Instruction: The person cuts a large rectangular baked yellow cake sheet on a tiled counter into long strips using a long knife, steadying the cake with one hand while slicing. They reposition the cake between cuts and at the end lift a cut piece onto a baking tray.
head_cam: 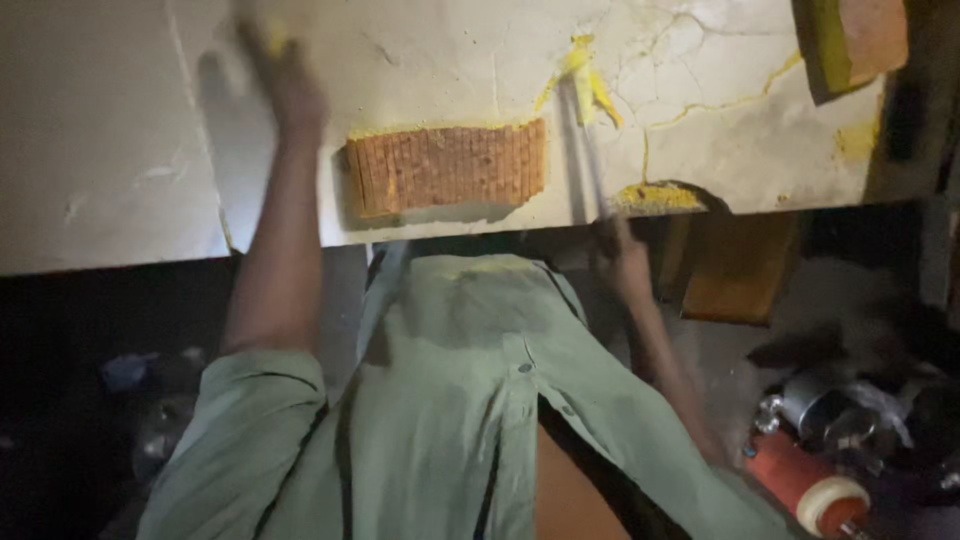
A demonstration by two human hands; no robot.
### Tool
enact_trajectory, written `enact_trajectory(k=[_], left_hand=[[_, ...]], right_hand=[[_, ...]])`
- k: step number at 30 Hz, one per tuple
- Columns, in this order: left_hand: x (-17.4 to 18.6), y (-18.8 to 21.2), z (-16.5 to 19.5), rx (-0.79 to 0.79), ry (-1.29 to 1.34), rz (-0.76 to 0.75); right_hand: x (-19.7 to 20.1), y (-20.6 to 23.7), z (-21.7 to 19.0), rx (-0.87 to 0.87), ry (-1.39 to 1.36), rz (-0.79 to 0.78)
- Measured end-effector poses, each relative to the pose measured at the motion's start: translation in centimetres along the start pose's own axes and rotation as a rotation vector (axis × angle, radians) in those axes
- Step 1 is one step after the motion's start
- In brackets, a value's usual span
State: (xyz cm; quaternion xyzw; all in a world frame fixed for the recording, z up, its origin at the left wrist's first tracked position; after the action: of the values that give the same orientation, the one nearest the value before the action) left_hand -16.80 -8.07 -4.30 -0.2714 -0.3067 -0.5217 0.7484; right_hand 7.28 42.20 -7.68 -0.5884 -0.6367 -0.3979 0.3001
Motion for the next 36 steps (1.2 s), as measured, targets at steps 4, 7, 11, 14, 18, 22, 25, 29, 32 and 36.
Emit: enact_trajectory(k=[4, 7, 11, 14, 18, 22, 25, 29, 32, 36], left_hand=[[-2.3, 5.9, 9.1, -0.333, 0.336, -0.189], [-1.1, 10.9, 10.3, -0.428, -0.047, -0.343], [2.4, 16.6, 6.4, -0.303, 0.024, -0.31], [3.7, 19.0, 1.6, -0.196, 0.03, -0.28], [5.9, 16.7, -5.8, -0.026, 0.285, -0.21], [10.3, 7.7, -14.7, -0.096, 0.201, -0.071], [15.3, -0.6, -21.8, -0.121, 0.188, -0.019], [19.0, -8.8, -26.7, 0.044, 0.234, -0.132], [19.8, -11.0, -25.5, -0.055, 0.184, -0.134], [19.0, -10.8, -25.4, 0.005, 0.261, -0.109]], right_hand=[[3.2, -7.3, -1.5, 0.023, 0.028, 0.039], [2.9, -11.2, -6.0, 0.1, -0.205, -0.129], [1.0, -12.9, -14.2, 0.19, -0.028, -0.112], [-0.7, -13.4, -19.5, 0.119, 0.067, -0.139], [-3.9, -15.5, -26.8, 0.099, 0.037, -0.23], [-12.0, -20.4, -33.4, -0.112, -0.029, -0.435], [-16.4, -25.5, -40.8, 0.214, -0.504, -0.22], [-19.4, -30.3, -43.9, -0.034, -0.608, -0.151], [-18.8, -32.2, -46.8, 0.136, -0.014, -0.1], [-19.6, -33.4, -49.3, 0.253, 0.137, -0.256]])
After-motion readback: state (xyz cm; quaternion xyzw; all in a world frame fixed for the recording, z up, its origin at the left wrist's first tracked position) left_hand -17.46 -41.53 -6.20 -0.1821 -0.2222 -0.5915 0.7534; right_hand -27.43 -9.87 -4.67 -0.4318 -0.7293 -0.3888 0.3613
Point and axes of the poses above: each hand's wrist, its own y-axis away from the middle knuckle, its own x-axis out of the back of the hand, z = x × y, the point moved 6 cm from there along -y, towards the middle knuckle, and after that the axes turned 10 degrees about y, right-handed, at the moved point
